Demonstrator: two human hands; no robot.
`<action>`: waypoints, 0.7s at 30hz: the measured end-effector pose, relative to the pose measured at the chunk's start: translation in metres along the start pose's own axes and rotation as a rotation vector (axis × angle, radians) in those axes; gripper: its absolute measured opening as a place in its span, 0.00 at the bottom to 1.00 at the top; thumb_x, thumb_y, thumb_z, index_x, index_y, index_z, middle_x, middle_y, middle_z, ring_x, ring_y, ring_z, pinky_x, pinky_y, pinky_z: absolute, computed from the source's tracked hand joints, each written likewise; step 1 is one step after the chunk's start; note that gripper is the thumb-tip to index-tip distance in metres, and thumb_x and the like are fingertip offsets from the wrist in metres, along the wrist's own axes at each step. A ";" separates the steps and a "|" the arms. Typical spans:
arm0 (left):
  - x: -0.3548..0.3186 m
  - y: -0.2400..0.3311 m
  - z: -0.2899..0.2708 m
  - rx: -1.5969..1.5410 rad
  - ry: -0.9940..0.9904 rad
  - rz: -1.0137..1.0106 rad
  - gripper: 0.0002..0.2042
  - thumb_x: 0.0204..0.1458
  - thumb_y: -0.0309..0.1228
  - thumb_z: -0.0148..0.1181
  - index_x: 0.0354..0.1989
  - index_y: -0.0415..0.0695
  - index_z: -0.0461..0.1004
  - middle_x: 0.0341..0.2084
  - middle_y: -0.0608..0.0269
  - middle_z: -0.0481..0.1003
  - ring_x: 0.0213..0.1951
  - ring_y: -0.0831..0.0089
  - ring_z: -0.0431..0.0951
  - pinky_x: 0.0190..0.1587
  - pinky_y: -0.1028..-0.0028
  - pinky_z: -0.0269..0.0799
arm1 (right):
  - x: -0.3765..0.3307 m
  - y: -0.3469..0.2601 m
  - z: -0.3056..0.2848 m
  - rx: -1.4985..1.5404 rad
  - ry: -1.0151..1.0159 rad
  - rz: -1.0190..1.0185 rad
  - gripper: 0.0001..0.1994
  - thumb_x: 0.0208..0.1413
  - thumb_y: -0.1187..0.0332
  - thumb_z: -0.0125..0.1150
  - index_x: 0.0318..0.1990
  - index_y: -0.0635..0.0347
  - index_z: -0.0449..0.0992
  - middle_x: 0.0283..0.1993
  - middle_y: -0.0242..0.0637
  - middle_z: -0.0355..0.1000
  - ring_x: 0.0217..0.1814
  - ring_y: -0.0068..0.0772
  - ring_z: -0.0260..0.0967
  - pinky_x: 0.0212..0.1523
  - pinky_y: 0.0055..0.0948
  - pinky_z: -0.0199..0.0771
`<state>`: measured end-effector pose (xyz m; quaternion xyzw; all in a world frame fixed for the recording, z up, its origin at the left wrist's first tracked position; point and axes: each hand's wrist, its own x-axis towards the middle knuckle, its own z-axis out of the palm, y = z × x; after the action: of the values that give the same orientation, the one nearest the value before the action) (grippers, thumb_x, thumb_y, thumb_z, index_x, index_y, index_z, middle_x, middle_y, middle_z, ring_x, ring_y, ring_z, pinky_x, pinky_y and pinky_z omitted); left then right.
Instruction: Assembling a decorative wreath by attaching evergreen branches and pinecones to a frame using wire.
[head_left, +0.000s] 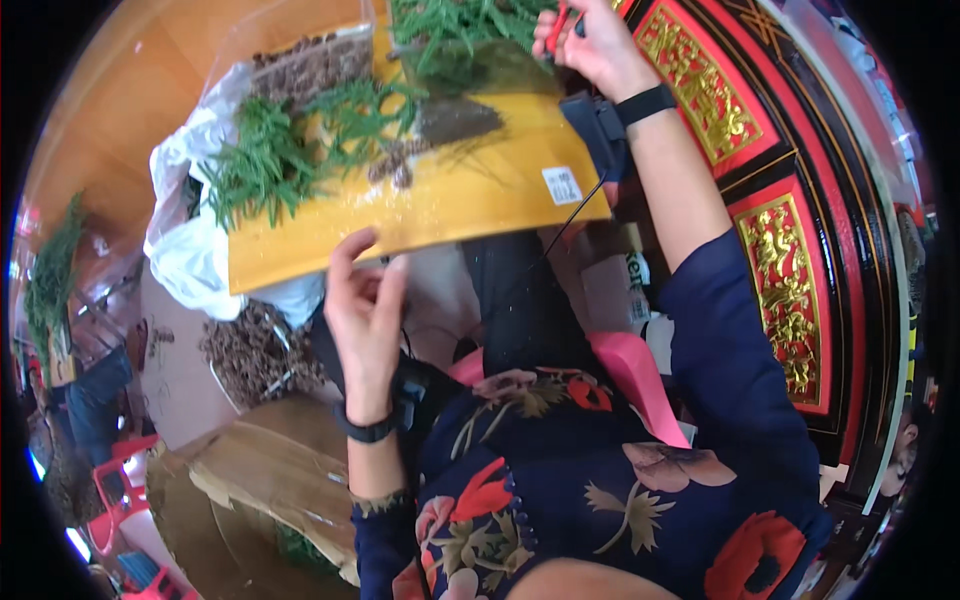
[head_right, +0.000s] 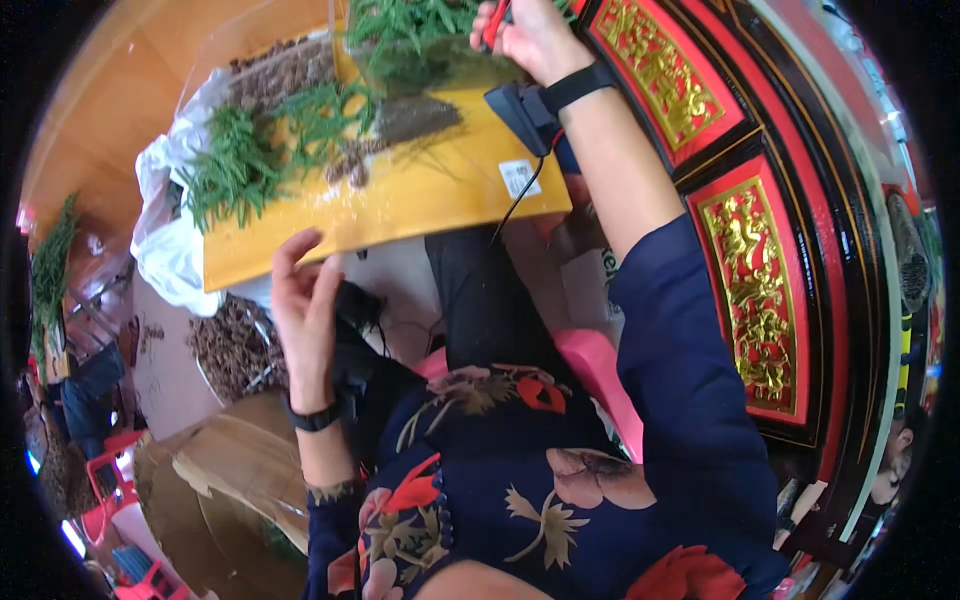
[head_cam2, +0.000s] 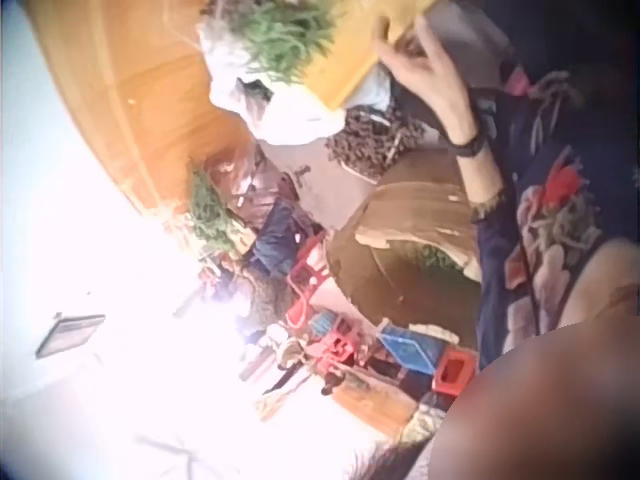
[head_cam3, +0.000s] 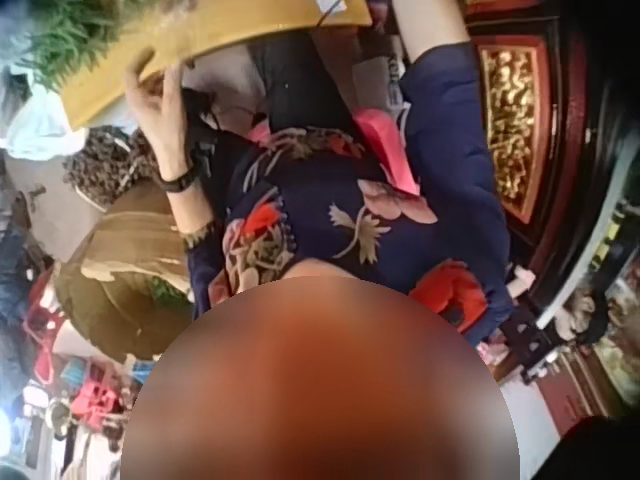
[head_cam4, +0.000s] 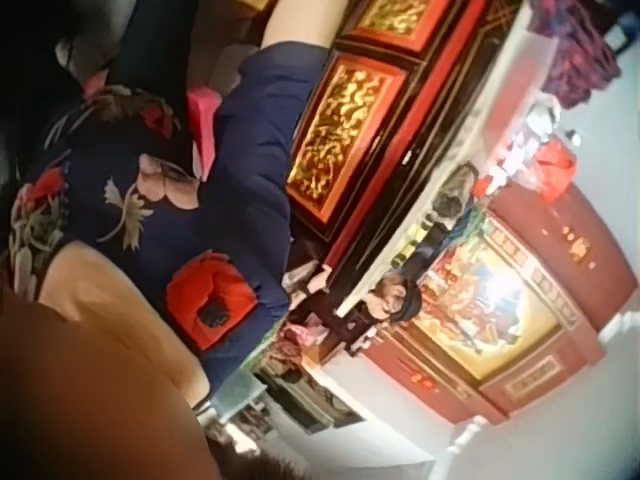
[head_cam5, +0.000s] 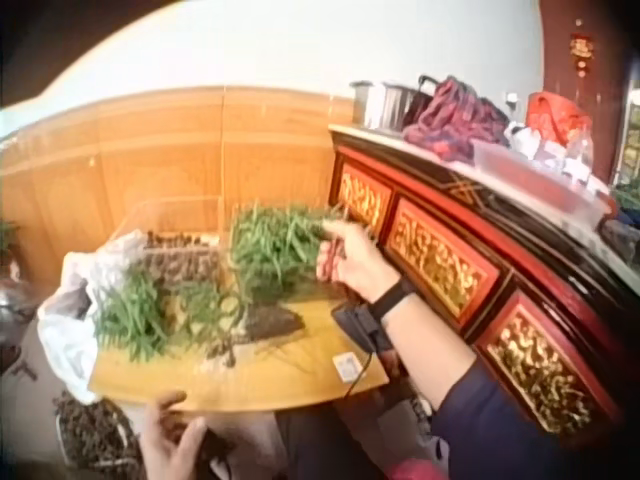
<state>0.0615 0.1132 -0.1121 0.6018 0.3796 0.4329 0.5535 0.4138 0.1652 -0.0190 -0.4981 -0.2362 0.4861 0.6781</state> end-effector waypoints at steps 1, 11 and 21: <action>-0.003 -0.003 0.008 0.050 -0.055 -0.015 0.19 0.50 0.24 0.62 0.51 0.40 0.67 0.22 0.69 0.71 0.24 0.85 0.68 0.27 0.84 0.64 | -0.003 -0.001 0.003 0.047 -0.034 -0.018 0.10 0.56 0.59 0.55 0.33 0.53 0.66 0.24 0.33 0.66 0.25 0.31 0.66 0.27 0.37 0.72; -0.063 -0.089 0.084 0.063 -0.947 -0.272 0.16 0.48 0.27 0.63 0.46 0.38 0.71 0.36 0.63 0.75 0.28 0.82 0.74 0.30 0.79 0.69 | -0.095 -0.039 0.019 0.482 -0.455 0.090 0.08 0.57 0.62 0.53 0.29 0.53 0.67 0.22 0.33 0.66 0.25 0.32 0.65 0.28 0.36 0.71; -0.075 -0.222 0.031 0.721 -0.948 0.131 0.10 0.45 0.23 0.53 0.36 0.33 0.73 0.30 0.44 0.75 0.33 0.53 0.76 0.38 0.65 0.72 | -0.171 -0.039 0.030 0.046 -0.458 -0.406 0.10 0.56 0.64 0.52 0.28 0.59 0.65 0.27 0.36 0.64 0.30 0.31 0.62 0.37 0.33 0.67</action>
<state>0.0699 0.0544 -0.3410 0.9013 0.1761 -0.0055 0.3956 0.3356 0.0245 0.0562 -0.3026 -0.4665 0.4456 0.7016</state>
